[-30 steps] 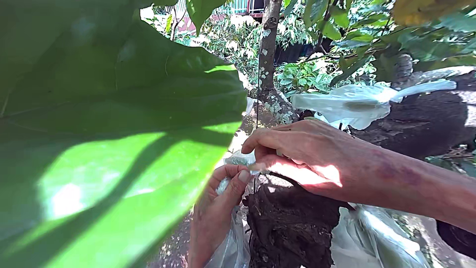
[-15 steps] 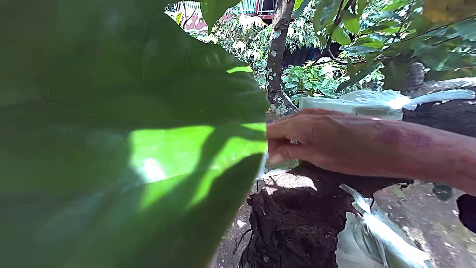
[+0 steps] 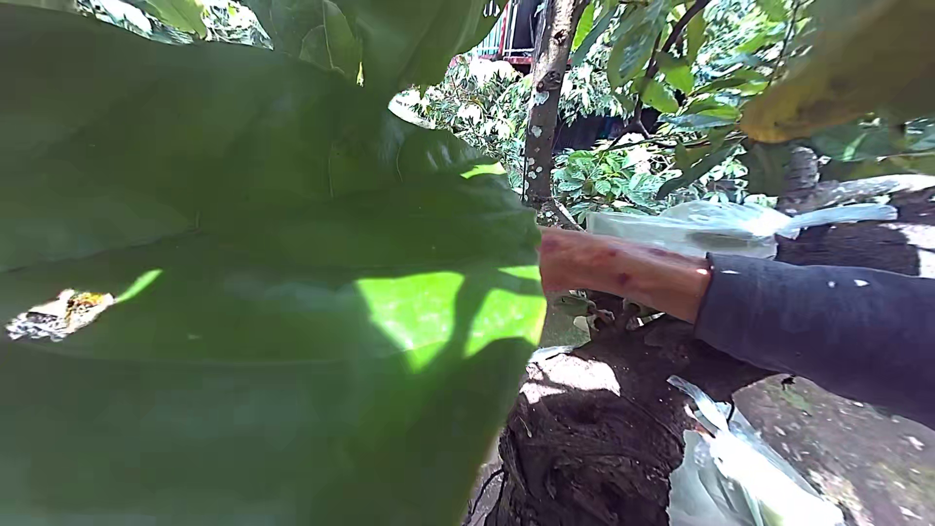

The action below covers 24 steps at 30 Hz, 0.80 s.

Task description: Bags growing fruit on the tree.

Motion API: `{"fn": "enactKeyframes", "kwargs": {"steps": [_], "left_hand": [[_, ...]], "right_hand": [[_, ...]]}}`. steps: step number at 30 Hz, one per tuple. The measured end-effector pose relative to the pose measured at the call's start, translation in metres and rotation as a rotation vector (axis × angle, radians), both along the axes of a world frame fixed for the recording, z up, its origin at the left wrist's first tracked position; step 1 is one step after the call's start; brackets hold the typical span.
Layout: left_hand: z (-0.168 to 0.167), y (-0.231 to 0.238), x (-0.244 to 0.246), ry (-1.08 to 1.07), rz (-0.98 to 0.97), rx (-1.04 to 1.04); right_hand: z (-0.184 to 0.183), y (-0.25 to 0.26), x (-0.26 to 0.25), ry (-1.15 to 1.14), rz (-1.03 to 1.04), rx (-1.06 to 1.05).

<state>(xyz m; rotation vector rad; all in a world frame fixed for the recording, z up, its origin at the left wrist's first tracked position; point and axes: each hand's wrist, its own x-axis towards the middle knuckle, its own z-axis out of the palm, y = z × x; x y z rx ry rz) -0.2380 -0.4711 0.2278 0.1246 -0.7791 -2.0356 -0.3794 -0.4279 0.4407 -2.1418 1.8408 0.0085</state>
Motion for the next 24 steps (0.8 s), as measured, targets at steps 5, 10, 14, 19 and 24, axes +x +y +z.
{"fn": "enactKeyframes", "kwargs": {"steps": [5,10,14,19,24], "left_hand": [[0.002,0.022,0.017,-0.032,0.177,0.024],[0.036,0.058,0.028,-0.211,0.312,0.171],[0.012,0.053,0.034,-0.25,0.216,0.082],[-0.012,-0.013,0.059,-0.366,0.445,-0.303],[0.041,-0.006,0.063,-0.481,0.487,-0.427]], "right_hand": [[-0.007,-0.007,0.01,-0.021,0.199,-0.144],[-0.016,-0.016,0.011,-0.133,0.182,-0.092],[-0.011,-0.017,0.028,-0.069,0.258,-0.247],[-0.003,-0.012,0.037,-0.096,0.286,-0.207],[-0.004,-0.013,0.047,-0.175,0.264,-0.211]]}}
